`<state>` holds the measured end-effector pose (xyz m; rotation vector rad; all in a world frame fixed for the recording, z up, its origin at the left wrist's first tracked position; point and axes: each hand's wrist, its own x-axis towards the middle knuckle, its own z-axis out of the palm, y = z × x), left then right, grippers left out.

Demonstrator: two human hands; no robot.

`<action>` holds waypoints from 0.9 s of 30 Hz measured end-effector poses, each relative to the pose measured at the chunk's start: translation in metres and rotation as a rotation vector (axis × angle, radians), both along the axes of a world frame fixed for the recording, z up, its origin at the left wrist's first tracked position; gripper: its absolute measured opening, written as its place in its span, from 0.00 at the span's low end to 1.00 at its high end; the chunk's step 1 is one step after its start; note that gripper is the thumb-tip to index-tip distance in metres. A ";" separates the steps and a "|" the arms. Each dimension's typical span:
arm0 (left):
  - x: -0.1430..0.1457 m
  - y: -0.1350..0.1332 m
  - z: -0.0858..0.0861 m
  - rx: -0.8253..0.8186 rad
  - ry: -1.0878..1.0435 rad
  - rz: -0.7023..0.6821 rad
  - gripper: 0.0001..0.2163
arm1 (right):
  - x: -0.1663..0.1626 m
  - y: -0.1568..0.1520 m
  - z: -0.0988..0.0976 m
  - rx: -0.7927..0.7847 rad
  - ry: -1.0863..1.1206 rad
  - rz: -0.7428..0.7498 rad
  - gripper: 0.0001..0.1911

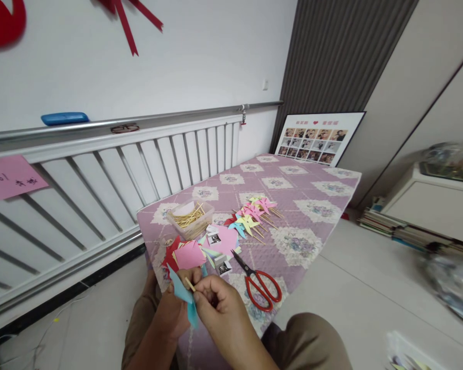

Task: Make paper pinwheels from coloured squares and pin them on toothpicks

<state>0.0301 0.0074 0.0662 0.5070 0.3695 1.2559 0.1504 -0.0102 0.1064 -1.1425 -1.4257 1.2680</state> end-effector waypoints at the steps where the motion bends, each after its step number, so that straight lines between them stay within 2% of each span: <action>1: 0.000 0.000 0.000 -0.005 0.005 0.008 0.17 | -0.001 0.000 0.000 0.000 0.004 -0.001 0.10; 18: -0.003 0.000 -0.002 0.006 0.058 0.027 0.20 | -0.003 -0.001 -0.002 0.040 -0.001 -0.005 0.11; 27: -0.003 0.000 -0.001 -0.005 0.058 0.031 0.18 | -0.003 0.001 -0.010 0.163 -0.094 -0.034 0.08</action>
